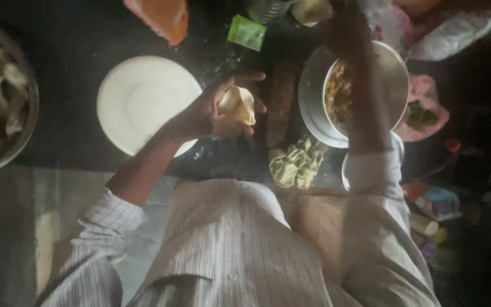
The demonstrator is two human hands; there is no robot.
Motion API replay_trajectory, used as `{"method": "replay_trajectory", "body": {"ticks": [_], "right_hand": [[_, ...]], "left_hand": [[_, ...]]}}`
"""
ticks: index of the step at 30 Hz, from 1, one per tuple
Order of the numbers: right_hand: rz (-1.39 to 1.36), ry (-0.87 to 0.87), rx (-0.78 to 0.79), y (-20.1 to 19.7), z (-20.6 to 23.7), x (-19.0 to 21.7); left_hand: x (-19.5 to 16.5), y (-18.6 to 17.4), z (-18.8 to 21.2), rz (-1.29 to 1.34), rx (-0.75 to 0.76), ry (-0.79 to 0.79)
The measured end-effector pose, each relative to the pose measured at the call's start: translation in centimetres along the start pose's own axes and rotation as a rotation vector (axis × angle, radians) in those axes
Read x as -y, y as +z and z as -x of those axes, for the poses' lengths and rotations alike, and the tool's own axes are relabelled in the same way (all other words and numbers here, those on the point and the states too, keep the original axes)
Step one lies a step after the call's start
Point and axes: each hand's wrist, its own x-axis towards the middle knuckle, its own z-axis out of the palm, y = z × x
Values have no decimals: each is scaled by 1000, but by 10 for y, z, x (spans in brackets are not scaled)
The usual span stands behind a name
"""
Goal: The person folds triangular pastry wrappers, fills them with a cooked mixture from a pot, and seals the edges to form samosas. The finished samosas are placed on a plate. The person also briefly wipes the work surface with a cloth.
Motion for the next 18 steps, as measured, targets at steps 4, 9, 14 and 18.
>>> {"method": "replay_trajectory", "body": {"ticks": [4,9,14,18], "right_hand": [[-580,322,-67,-66,57,91],[-718,93,110,-129,74,169],[-511,-103,19,-133,63,176],[-593,-38,96,-126,76,178]], "left_hand": [[0,-1,-5,-202,-58,-273],[15,-5,-20,-679,85,52],[29,-3,-30,-586,232,40],[32,-1,-24,108,288,-340]]}}
